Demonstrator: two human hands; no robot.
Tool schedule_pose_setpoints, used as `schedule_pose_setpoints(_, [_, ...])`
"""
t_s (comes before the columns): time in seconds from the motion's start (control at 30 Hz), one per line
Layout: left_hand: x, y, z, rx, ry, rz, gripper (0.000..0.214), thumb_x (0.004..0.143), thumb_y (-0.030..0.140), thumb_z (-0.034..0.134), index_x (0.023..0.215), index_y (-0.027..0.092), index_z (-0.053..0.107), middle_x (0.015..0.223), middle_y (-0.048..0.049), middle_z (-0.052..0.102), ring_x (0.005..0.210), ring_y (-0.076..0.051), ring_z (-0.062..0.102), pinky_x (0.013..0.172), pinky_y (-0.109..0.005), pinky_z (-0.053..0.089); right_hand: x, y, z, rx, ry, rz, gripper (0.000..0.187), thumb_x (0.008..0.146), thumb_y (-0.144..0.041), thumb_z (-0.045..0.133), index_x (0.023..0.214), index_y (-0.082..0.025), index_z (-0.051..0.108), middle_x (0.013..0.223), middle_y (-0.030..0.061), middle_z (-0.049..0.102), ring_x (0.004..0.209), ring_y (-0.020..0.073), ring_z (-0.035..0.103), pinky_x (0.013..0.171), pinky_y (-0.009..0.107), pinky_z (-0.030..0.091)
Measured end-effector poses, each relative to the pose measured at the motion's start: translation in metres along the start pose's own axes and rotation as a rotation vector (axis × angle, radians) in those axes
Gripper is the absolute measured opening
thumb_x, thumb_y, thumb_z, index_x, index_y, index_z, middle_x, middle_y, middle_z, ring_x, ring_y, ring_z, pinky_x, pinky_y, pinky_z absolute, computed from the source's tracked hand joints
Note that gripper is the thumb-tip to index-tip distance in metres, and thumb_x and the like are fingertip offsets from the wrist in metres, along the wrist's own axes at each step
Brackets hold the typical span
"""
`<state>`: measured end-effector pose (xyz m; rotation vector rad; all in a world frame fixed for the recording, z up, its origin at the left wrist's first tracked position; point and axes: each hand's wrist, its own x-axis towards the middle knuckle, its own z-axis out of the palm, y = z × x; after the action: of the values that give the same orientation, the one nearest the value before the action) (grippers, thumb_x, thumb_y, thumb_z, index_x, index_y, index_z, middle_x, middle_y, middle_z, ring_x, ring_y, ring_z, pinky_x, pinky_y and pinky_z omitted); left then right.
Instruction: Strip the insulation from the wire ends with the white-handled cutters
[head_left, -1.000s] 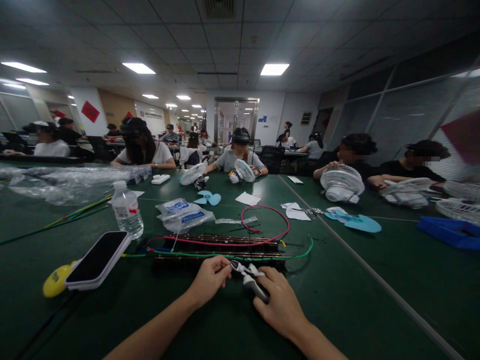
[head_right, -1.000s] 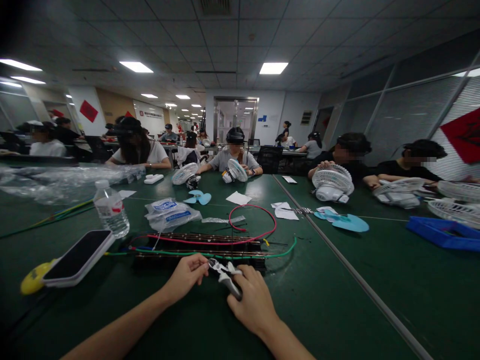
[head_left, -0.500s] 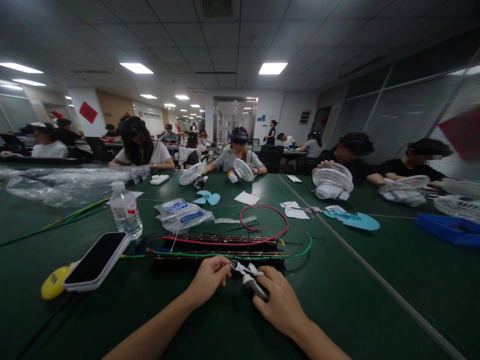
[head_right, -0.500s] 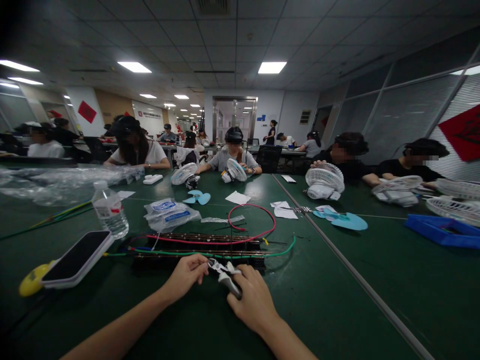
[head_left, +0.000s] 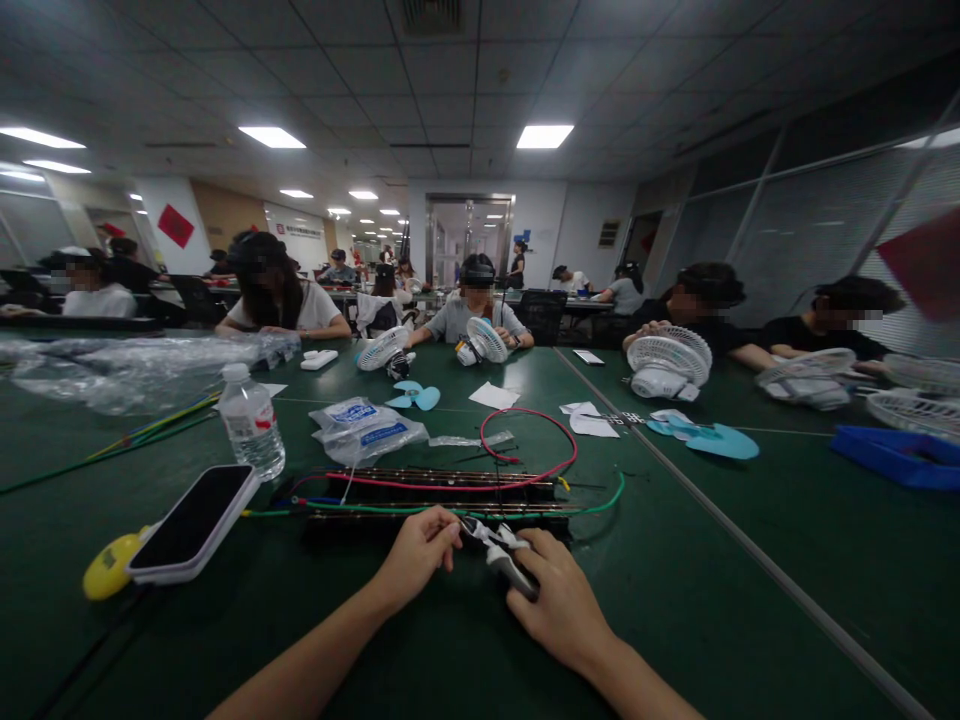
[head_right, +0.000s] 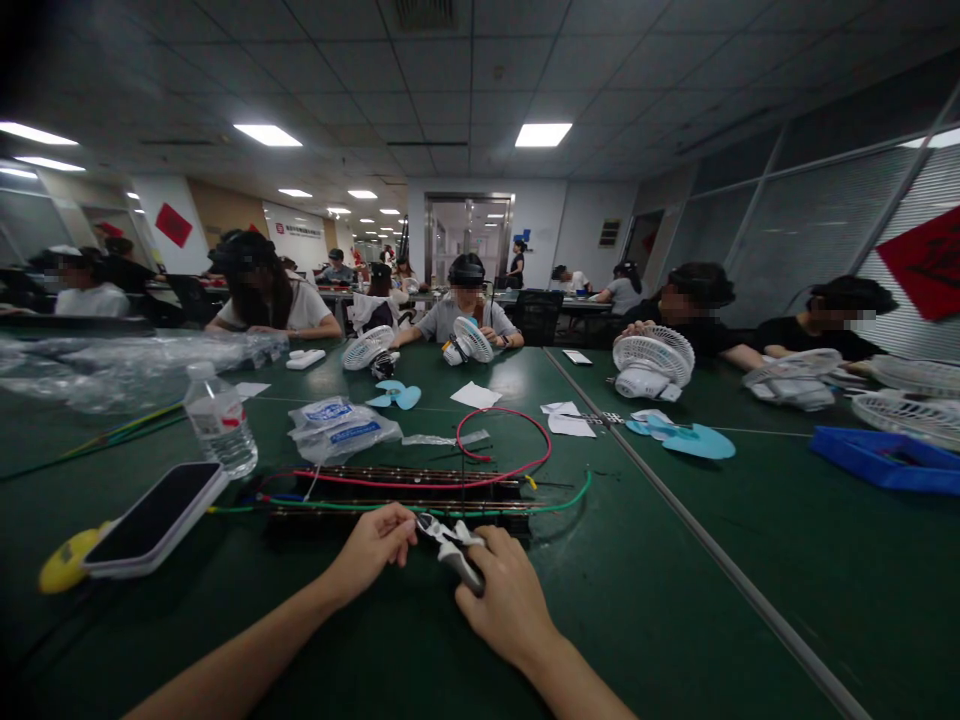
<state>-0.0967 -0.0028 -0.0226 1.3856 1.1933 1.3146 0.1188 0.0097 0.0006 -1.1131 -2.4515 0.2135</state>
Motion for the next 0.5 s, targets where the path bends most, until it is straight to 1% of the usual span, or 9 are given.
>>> schedule_pose_setpoints(0.1, [0.0002, -0.0012, -0.0001, 0.004, -0.009, 0.003, 0.025, 0.083, 0.037, 0.053, 0.078, 0.013, 0.056, 0.067, -0.0003, 0.059, 0.044, -0.007, 0.05, 0.043, -0.019, 0.033, 0.0002, 0.0011, 0.0003, 0.011, 0.003, -0.013, 0.027, 0.065, -0.017, 0.053, 0.091, -0.021, 0.06, 0.112, 0.0064, 0.053, 0.101, 0.0224, 0.046, 0.089, 0.034, 0.035])
schedule_pose_setpoints(0.33, [0.0001, -0.0024, -0.0003, 0.016, -0.061, -0.028, 0.024, 0.083, 0.036, 0.052, 0.078, 0.013, 0.057, 0.067, -0.0011, 0.06, 0.046, -0.008, 0.051, 0.044, -0.019, 0.035, 0.0005, 0.0016, 0.0002, 0.022, -0.003, -0.021, 0.025, 0.066, -0.016, 0.052, 0.089, -0.021, 0.06, 0.109, 0.0061, 0.053, 0.1, 0.0218, 0.047, 0.087, 0.034, 0.036])
schedule_pose_setpoints(0.5, [0.0002, -0.0026, -0.0007, 0.023, -0.073, -0.025, 0.024, 0.083, 0.035, 0.051, 0.078, 0.012, 0.058, 0.067, -0.0012, 0.06, 0.046, -0.008, 0.051, 0.044, -0.02, 0.035, 0.0003, 0.0016, -0.0005, 0.024, -0.019, -0.014, 0.023, 0.067, -0.017, 0.052, 0.088, -0.022, 0.06, 0.108, 0.006, 0.054, 0.099, 0.0219, 0.047, 0.086, 0.034, 0.037])
